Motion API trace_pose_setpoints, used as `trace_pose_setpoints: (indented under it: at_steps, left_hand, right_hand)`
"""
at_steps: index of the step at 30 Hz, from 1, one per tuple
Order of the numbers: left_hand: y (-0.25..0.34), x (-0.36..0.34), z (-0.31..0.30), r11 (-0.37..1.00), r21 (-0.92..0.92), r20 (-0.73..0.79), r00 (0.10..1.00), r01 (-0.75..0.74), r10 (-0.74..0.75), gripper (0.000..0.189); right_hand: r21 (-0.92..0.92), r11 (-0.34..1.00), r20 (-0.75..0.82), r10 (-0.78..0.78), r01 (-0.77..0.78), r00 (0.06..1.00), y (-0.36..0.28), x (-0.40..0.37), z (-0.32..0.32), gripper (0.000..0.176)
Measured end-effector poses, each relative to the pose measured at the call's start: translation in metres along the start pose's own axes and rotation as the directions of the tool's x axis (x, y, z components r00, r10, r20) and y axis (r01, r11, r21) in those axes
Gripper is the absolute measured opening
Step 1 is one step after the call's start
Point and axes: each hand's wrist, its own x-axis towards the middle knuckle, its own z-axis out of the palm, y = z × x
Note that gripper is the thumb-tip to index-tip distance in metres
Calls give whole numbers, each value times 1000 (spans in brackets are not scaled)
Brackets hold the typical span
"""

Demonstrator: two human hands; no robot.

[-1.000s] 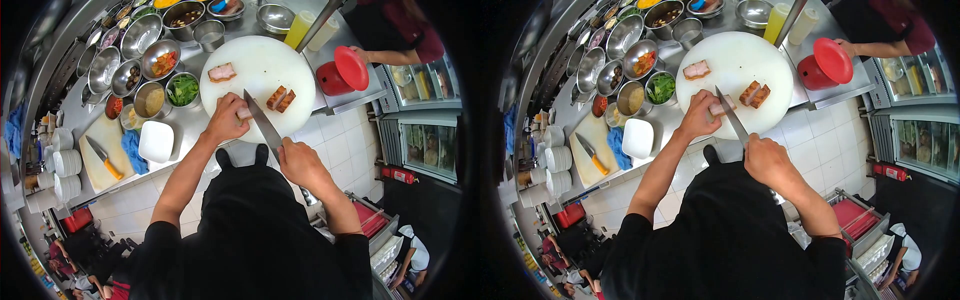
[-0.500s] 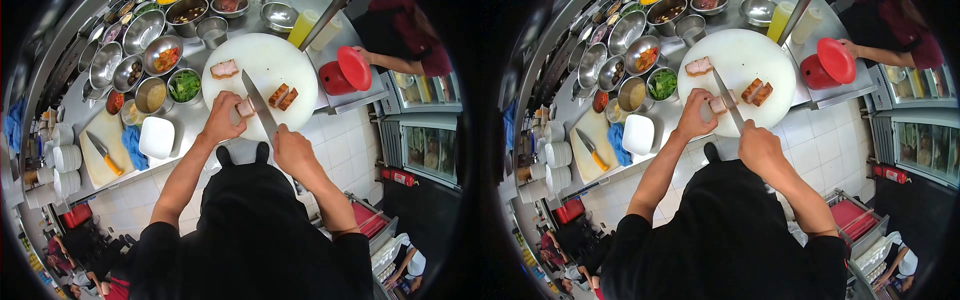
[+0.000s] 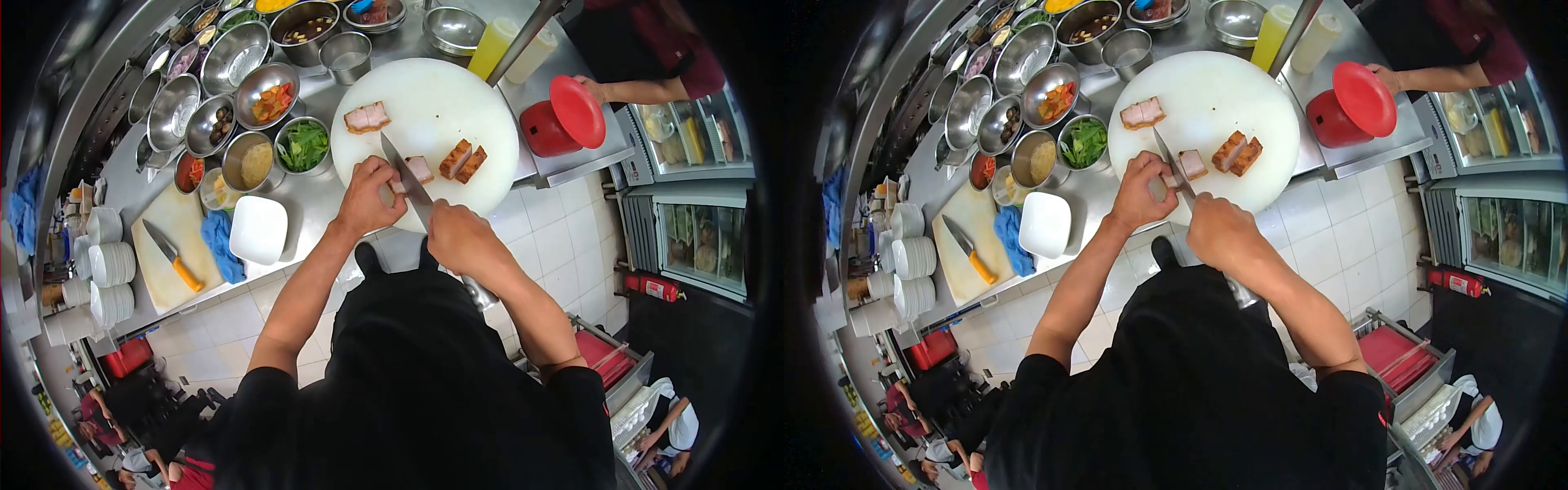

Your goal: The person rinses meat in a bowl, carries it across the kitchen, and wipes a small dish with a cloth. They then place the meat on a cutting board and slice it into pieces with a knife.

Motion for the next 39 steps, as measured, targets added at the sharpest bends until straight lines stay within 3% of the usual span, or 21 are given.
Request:
trace_pose_setpoints:
  at_steps: [3,7,8,9,11,12,15,17,20,23,27,30,32,33,35,39]
  left_hand:
    - [-6,-1,2,998,-28,-14,999,-50,50,27]
    - [-3,0,-1,999,-36,18,1000,-7,8,26]
    - [-3,0,-3,999,-35,78,997,28,-25,40]
    - [1,0,-3,999,-39,78,997,33,-30,40]
    - [11,3,-2,997,-35,-56,996,-74,72,60]
    - [16,5,1,997,39,-42,997,-62,64,72]
    - [20,17,15,998,15,68,996,57,-58,68]
    - [13,15,24,1000,23,18,1000,17,-18,65]
    - [15,9,18,998,5,79,995,57,-58,63]
    - [17,11,14,999,-23,-19,1000,-23,23,64]
    - [12,18,16,995,78,4,998,-66,66,50]
    - [9,19,20,996,72,25,998,-60,58,42]
    - [7,21,21,997,60,7,998,-58,58,38]
    - [7,21,21,997,62,11,999,-54,54,38]
    - [7,18,21,997,64,19,999,-52,51,38]
    - [6,15,23,997,63,8,999,-51,50,39]
  right_hand:
    - [-14,998,23,67,-67,997,-3,0,12,22]
    - [-82,996,-185,-37,22,982,-1,5,26,23]
    - [-80,997,-162,-21,8,987,1,-2,18,22]
    - [-81,997,-123,-1,-9,992,1,-12,10,20]
    - [-81,996,-177,8,-23,984,8,-27,1,18]
    - [-73,997,-226,2,-19,974,14,-31,-5,18]
    - [-60,998,-296,-3,-16,955,23,-40,-17,22]
    - [-58,997,-269,25,-42,963,26,-45,-20,22]
    - [-68,996,-200,38,-53,979,29,-48,-18,23]
    - [-70,996,-153,36,-47,988,30,-47,-16,25]
    - [-100,994,-95,31,-40,995,28,-47,-24,23]
    - [-94,995,-11,45,-46,999,20,-43,-38,20]
    - [8,982,181,182,-186,967,1,-39,-53,19]
    - [6,983,185,182,-186,966,9,-26,-38,19]
    - [-68,998,-124,-13,4,992,34,6,11,21]
    - [-130,991,-225,-39,9,974,33,3,20,23]
